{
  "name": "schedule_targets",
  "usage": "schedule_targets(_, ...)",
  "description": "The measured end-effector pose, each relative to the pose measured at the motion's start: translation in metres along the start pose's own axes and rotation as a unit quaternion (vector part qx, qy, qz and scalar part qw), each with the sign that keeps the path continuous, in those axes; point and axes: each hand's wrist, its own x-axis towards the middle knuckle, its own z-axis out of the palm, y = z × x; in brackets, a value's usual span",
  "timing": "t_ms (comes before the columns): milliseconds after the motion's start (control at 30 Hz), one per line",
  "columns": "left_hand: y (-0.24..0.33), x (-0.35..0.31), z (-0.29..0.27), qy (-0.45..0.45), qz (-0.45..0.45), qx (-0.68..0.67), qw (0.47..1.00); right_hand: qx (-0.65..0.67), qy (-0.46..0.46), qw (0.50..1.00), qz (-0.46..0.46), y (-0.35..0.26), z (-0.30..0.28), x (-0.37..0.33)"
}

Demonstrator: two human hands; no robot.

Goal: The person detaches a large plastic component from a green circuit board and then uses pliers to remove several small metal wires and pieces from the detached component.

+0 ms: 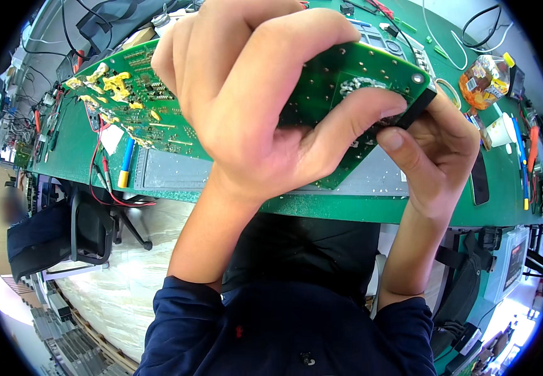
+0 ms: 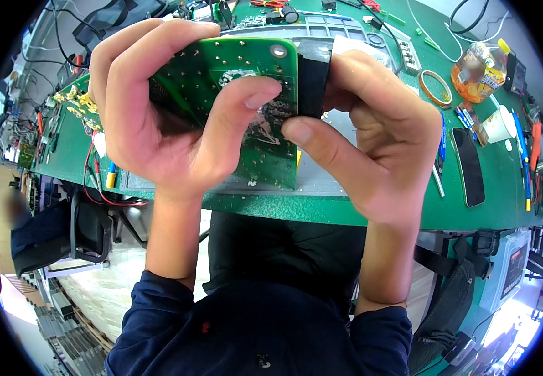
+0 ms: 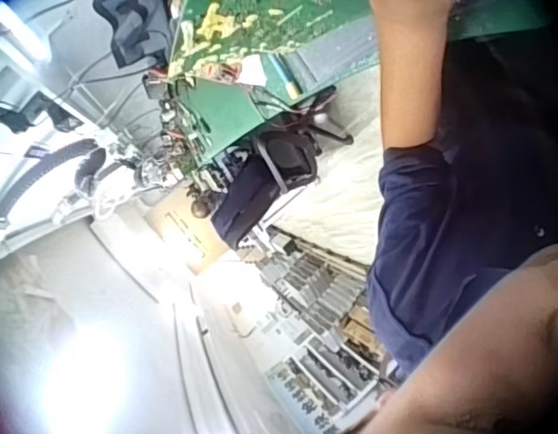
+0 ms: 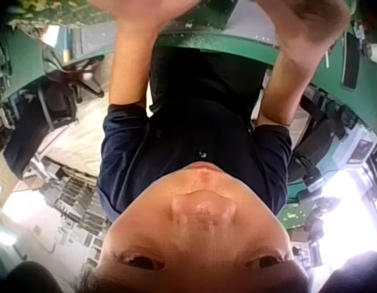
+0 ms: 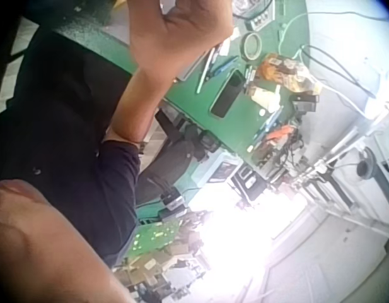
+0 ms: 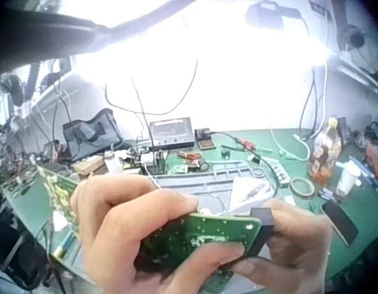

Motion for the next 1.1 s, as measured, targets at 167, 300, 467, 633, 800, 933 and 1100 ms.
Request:
schedule_targets(167,-0.001,0.001,0.001,0.006,-0.002,0.009,1.0,0.019,0.011,0.999,0.033,-0.002,0.003,0.001)
schedule_targets(300,0.001,0.0,0.001,0.008,-0.013,0.013,1.0,-0.022,0.018,0.999,0.025,-0.004,0.003,0.0)
schedule_targets(467,0.0,-0.001,0.001,0.015,-0.007,0.014,1.0,-0.083,0.047,0.995,0.031,-0.014,0.012,-0.004)
schedule_targets(633,0.003,-0.002,-0.001,0.007,-0.02,0.022,1.0,-0.069,0.04,0.996,0.032,-0.015,0.012,-0.001)
schedule_targets(800,0.003,0.005,-0.005,-0.046,0.013,0.028,0.998,-0.005,0.054,0.998,0.037,-0.007,0.01,-0.003)
schedule_targets(933,0.001,-0.002,-0.001,-0.01,-0.017,0.014,1.0,0.055,0.067,0.994,0.069,-0.007,0.013,-0.003)
schedule_targets(1100,0.002,0.003,-0.004,-0.055,0.016,0.032,0.998,0.033,0.076,0.995,0.056,-0.006,0.011,-0.006)
